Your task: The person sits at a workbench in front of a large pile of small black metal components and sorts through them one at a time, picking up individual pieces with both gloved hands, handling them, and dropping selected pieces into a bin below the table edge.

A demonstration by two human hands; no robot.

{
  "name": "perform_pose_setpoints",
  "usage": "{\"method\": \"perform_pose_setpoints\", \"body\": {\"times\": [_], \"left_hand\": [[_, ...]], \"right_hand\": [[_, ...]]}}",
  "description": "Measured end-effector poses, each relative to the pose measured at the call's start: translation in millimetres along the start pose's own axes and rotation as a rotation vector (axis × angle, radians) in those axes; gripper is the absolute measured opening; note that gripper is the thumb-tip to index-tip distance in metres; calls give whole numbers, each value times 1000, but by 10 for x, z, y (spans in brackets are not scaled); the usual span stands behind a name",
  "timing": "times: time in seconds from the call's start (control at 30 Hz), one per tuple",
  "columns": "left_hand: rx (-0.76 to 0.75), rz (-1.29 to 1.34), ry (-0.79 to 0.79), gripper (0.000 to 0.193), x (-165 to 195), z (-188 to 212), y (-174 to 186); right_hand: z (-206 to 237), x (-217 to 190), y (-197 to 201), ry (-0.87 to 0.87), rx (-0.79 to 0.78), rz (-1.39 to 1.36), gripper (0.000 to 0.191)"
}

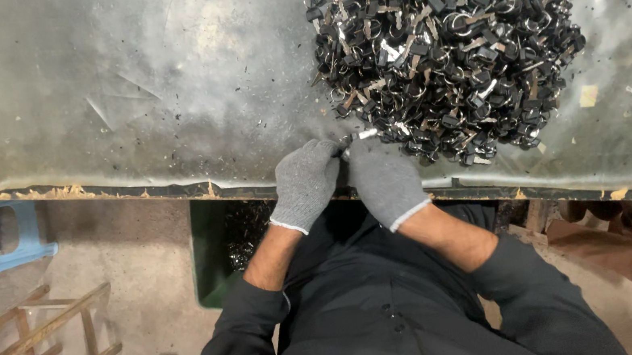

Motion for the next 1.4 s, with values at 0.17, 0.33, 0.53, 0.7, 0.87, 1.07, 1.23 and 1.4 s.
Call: {"method": "perform_pose_setpoints", "body": {"times": [0.17,0.33,0.53,0.7,0.87,1.07,1.23,1.4], "left_hand": [[18,21,53,13,72,-55,236],[-656,-532,531,27,-298,296,770],[-34,45,149,27,235,-519,582],[233,196,-23,17,267,-356,184],[58,636,104,28,348,197,20],[25,530,-54,25,335,298,258],[65,-105,-367,22,416,176,180],[-69,-244,-175,22,244,-93,-79]], "right_hand": [[20,37,16,-36,-144,-131,20],[197,136,142,14,-37,-173,38],[188,266,1,-132,126,-473,46],[404,337,103,-6,519,-560,40],[536,359,8,193,583,-588,54],[404,356,-62,186,372,-661,48],[319,273,180,104,286,-435,41],[306,161,346,54,334,-188,38]]}}
Point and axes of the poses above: each hand's wrist, its own z-axis away from the middle knuckle, its own y-axis out of the back of the hand, x = y × z, the point moved 8 cm from there along -z, towards the middle knuckle, and after that the axes turned 1 degree about -x, right-handed, at the moved point
